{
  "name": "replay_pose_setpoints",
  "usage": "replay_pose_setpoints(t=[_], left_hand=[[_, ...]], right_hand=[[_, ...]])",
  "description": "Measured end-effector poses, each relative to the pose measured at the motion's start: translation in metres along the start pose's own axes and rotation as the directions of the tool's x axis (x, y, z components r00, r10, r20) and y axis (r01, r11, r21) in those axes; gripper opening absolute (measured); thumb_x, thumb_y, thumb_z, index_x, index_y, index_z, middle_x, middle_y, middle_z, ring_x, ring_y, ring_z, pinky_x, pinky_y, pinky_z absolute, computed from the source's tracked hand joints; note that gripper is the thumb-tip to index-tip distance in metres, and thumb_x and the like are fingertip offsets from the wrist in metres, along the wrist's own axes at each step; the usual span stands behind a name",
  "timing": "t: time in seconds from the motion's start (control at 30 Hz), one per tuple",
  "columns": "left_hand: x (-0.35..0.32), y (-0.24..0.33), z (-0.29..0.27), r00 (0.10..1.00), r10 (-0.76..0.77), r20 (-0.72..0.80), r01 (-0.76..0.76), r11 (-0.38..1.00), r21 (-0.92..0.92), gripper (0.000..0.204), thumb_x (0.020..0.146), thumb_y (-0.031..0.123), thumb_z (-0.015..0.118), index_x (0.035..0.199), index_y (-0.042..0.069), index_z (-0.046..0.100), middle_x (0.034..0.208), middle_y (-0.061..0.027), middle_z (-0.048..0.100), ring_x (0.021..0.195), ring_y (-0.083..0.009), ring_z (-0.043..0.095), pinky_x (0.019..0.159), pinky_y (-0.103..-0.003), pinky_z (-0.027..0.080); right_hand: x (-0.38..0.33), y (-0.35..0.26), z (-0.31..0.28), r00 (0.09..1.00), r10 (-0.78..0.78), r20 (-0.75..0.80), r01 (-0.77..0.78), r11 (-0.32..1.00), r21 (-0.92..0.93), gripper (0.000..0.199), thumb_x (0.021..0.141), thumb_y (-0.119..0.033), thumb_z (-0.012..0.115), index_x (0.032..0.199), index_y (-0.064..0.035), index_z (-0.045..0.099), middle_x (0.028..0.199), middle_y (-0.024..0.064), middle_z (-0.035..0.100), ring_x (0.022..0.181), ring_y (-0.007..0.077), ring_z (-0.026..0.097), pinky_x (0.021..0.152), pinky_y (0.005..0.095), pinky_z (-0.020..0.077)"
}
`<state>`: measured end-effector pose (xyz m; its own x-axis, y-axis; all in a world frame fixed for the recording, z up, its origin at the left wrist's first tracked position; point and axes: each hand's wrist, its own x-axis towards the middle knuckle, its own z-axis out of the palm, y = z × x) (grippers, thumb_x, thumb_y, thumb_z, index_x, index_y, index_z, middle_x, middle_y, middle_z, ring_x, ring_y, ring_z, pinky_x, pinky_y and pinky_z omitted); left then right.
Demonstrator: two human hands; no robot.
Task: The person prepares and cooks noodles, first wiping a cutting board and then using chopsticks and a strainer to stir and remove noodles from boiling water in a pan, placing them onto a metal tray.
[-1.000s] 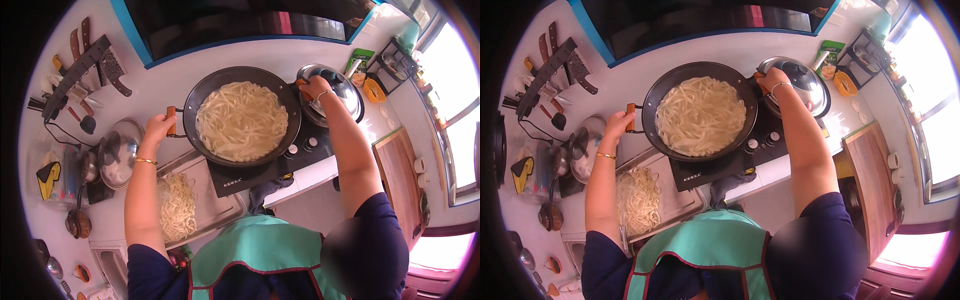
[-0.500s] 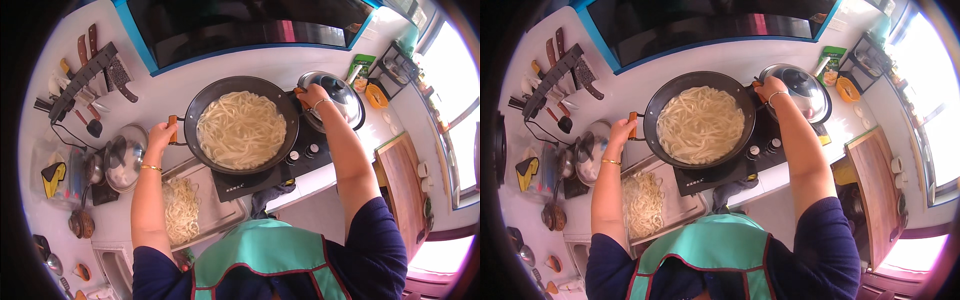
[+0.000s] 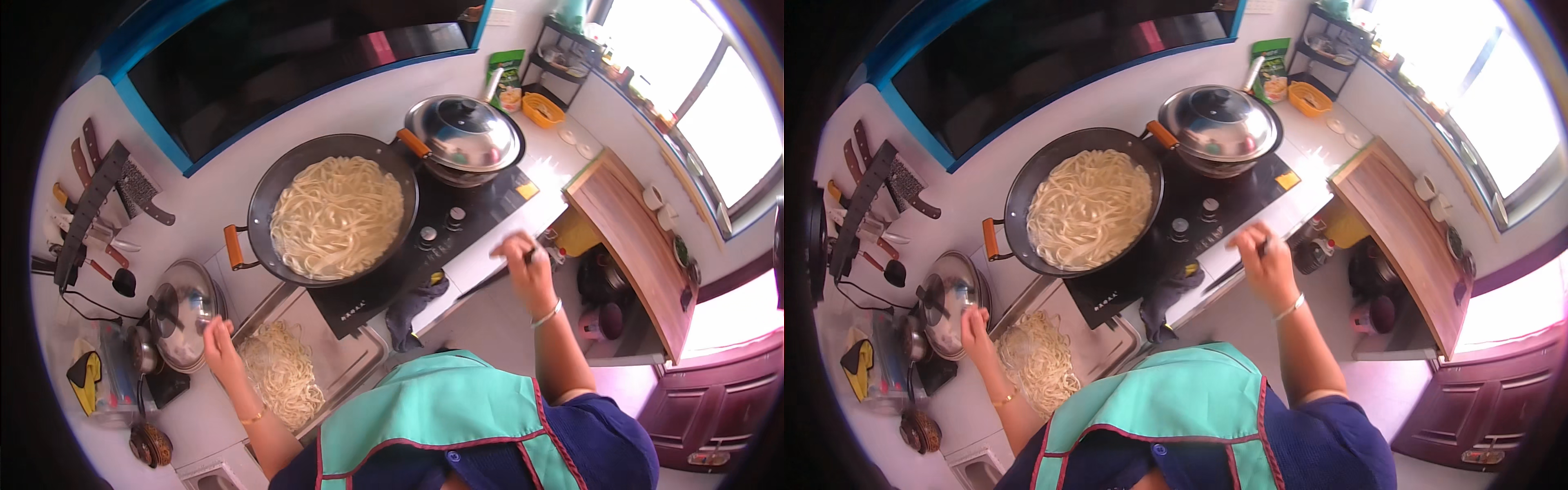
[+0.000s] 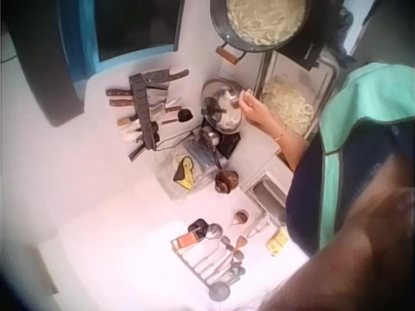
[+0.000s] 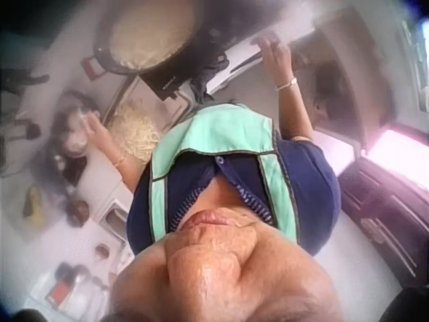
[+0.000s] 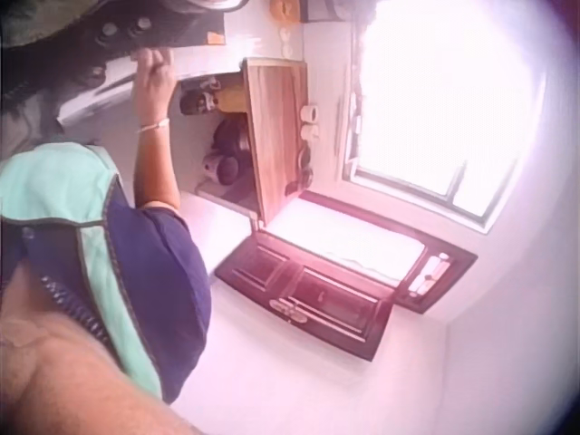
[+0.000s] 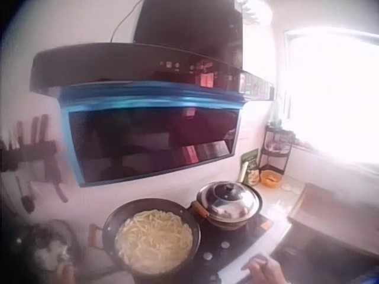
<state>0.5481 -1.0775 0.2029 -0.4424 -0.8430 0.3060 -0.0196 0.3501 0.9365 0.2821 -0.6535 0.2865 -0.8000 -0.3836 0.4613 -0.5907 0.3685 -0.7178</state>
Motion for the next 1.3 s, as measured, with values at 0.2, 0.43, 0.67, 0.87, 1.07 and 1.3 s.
replay_pose_setpoints(t=[0.2,0.43,0.67,0.87,1.07,1.3], left_hand=[[-0.082,0.073,0.052,0.996,0.07,0.052,-0.071,0.997,0.022,0.021,0.093,0.013,0.052,0.106,-0.003,0.057,0.088,-0.0071,0.063,0.083,-0.0116,0.058,0.078,-0.024,0.046],[-0.187,0.142,0.129,0.963,0.23,0.142,-0.215,0.97,-0.116,0.018,0.094,0.011,0.05,0.103,-0.002,0.058,0.088,-0.0066,0.063,0.082,-0.0116,0.058,0.076,-0.024,0.045],[-0.294,0.155,0.126,0.945,0.079,0.317,-0.095,0.995,0.036,0.015,0.091,0.011,0.053,0.097,-0.001,0.061,0.083,-0.0084,0.066,0.078,-0.0139,0.06,0.074,-0.026,0.047],[-0.313,0.156,0.096,0.97,0.049,0.238,-0.077,0.991,0.112,0.015,0.091,0.012,0.054,0.096,-0.001,0.061,0.083,-0.0095,0.067,0.076,-0.0152,0.062,0.072,-0.027,0.048],[-0.298,0.165,0.078,0.961,0.061,0.269,-0.085,0.993,0.079,0.016,0.091,0.013,0.054,0.098,0.0,0.061,0.084,-0.0097,0.067,0.077,-0.0157,0.063,0.072,-0.027,0.048],[-0.28,0.15,0.03,0.956,0.019,0.293,-0.048,0.995,0.093,0.017,0.09,0.011,0.054,0.098,-0.001,0.061,0.085,-0.0103,0.067,0.078,-0.0155,0.062,0.072,-0.027,0.048]], right_hand=[[-0.09,0.024,-0.042,0.954,0.288,0.077,-0.292,0.955,0.044,0.032,0.09,-0.025,0.055,0.067,-0.003,0.06,0.064,0.0056,0.049,0.061,0.0168,0.055,0.055,0.0294,0.0416],[-0.123,0.02,-0.075,0.946,0.253,0.203,-0.325,0.718,0.616,0.023,0.093,-0.02,0.052,0.085,0.0004,0.059,0.083,0.0048,0.056,0.072,0.0127,0.059,0.067,0.0247,0.0512],[-0.185,0.042,-0.1,0.77,0.401,0.497,-0.635,0.401,0.66,0.025,0.094,-0.019,0.05,0.102,0.0023,0.059,0.096,0.0096,0.061,0.084,0.0193,0.063,0.077,0.0315,0.0534],[-0.186,0.027,-0.094,0.792,0.285,0.54,-0.607,0.473,0.639,0.025,0.096,-0.02,0.047,0.1,0.0013,0.059,0.093,0.0089,0.061,0.084,0.0187,0.063,0.075,0.0334,0.0537],[-0.193,0.002,-0.065,0.784,0.231,0.576,-0.604,0.498,0.622,0.026,0.095,-0.021,0.048,0.1,0.0022,0.059,0.092,0.0102,0.062,0.082,0.0193,0.063,0.073,0.0326,0.0532],[-0.191,-0.031,-0.021,0.831,0.173,0.529,-0.528,0.545,0.652,0.026,0.096,-0.02,0.047,0.098,0.0031,0.06,0.088,0.0104,0.062,0.078,0.0199,0.064,0.071,0.0317,0.0533]])
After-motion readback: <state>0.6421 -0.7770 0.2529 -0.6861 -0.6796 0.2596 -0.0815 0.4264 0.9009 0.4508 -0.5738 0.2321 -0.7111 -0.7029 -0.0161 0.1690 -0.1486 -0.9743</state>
